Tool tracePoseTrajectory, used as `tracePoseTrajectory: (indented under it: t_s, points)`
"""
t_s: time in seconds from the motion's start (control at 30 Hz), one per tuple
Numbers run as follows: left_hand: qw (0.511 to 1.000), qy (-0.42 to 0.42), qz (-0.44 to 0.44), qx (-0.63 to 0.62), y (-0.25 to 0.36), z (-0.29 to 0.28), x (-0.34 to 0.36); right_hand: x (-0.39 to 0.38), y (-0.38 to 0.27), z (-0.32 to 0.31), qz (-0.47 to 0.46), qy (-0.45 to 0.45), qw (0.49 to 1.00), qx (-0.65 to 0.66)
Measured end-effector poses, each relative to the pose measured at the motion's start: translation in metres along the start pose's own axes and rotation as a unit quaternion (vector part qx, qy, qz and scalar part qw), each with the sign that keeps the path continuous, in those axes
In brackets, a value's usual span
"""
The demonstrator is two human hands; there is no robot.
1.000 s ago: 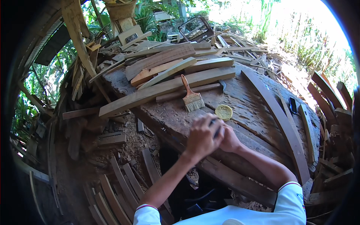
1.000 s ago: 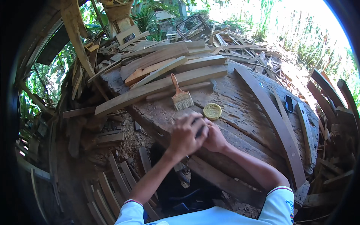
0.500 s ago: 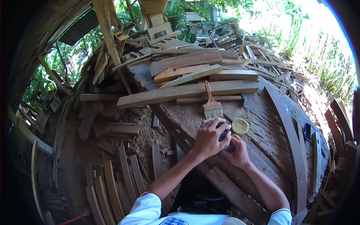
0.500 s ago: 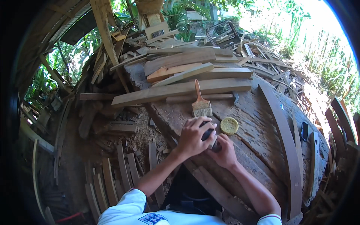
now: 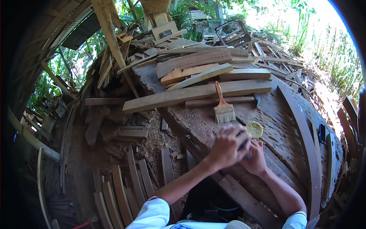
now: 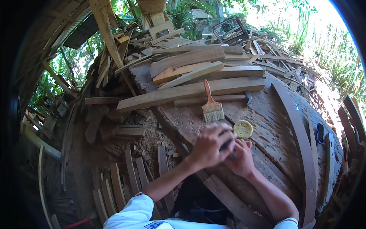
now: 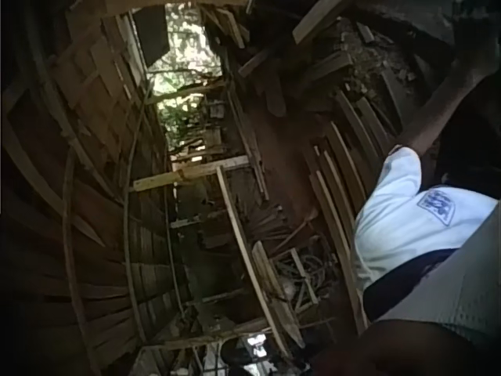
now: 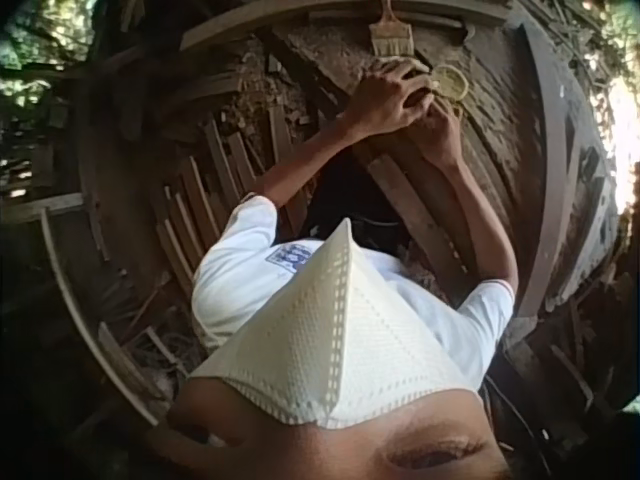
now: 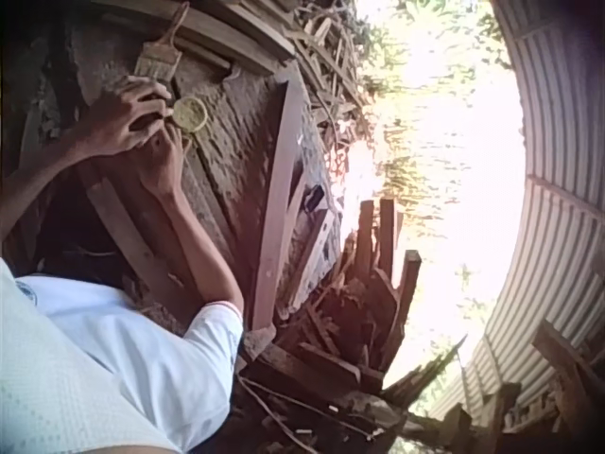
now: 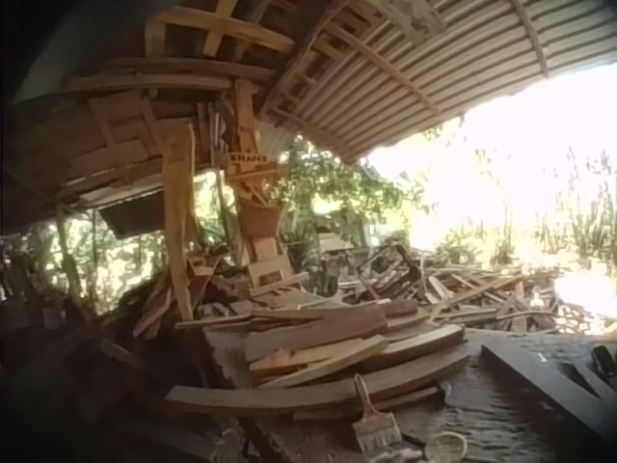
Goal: The person smooths a small rectangular wooden block using a sanding sponge, then uses a sanding disc to further refine the surface. Finally, they brush the block with a paintbrush to remove dust. The work is performed on a cluttered wooden workbench in an outdoor setting.
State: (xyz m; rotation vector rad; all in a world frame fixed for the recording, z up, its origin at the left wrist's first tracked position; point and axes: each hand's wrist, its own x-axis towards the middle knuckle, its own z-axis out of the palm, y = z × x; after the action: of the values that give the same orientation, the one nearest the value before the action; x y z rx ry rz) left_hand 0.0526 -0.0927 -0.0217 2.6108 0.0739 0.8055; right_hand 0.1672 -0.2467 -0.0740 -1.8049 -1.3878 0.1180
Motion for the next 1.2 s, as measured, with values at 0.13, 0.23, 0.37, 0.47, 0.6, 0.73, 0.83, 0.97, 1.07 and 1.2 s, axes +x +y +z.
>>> tracePoseTrajectory:
  t_s: [0.13,0.23,0.37,0.47,0.6,0.73,0.83,0.97,1.07,1.2]
  points:
    - [0.997,0.041,0.055,0.025,0.024,0.014,-0.012,-0.012,0.011,0.004,-0.025,0.027,0.999,-0.023]
    - [0.998,0.031,0.045,-0.008,0.011,0.01,-0.01,-0.005,0.003,0.003,-0.018,0.036,0.999,0.008]
    - [0.999,0.023,0.032,-0.01,0.009,0.0,-0.006,-0.012,0.008,0.006,-0.006,-0.003,0.999,-0.052]
    - [0.996,0.021,0.078,-0.029,0.012,-0.003,-0.011,-0.009,0.003,0.002,-0.042,0.018,0.997,-0.06]
    - [0.999,0.03,-0.011,0.041,0.003,0.004,-0.015,-0.002,-0.002,0.011,-0.015,0.03,0.999,-0.034]
    - [0.999,-0.002,0.032,-0.013,0.002,0.004,-0.006,-0.018,0.039,0.025,0.052,0.014,0.998,0.042]
    - [1.0,0.007,0.021,0.007,0.008,0.012,-0.015,-0.003,0.008,0.012,0.043,-0.007,0.998,0.046]
    - [0.999,0.007,0.041,-0.014,0.017,0.006,-0.01,-0.011,0.025,-0.001,-0.009,-0.034,0.999,0.031]
    - [0.999,-0.01,-0.045,0.03,-0.004,0.003,-0.002,0.002,0.0,-0.001,0.014,-0.043,0.999,0.027]
    - [0.998,-0.016,0.055,0.0,0.02,0.014,-0.02,-0.009,0.019,0.003,-0.051,-0.002,0.999,0.005]
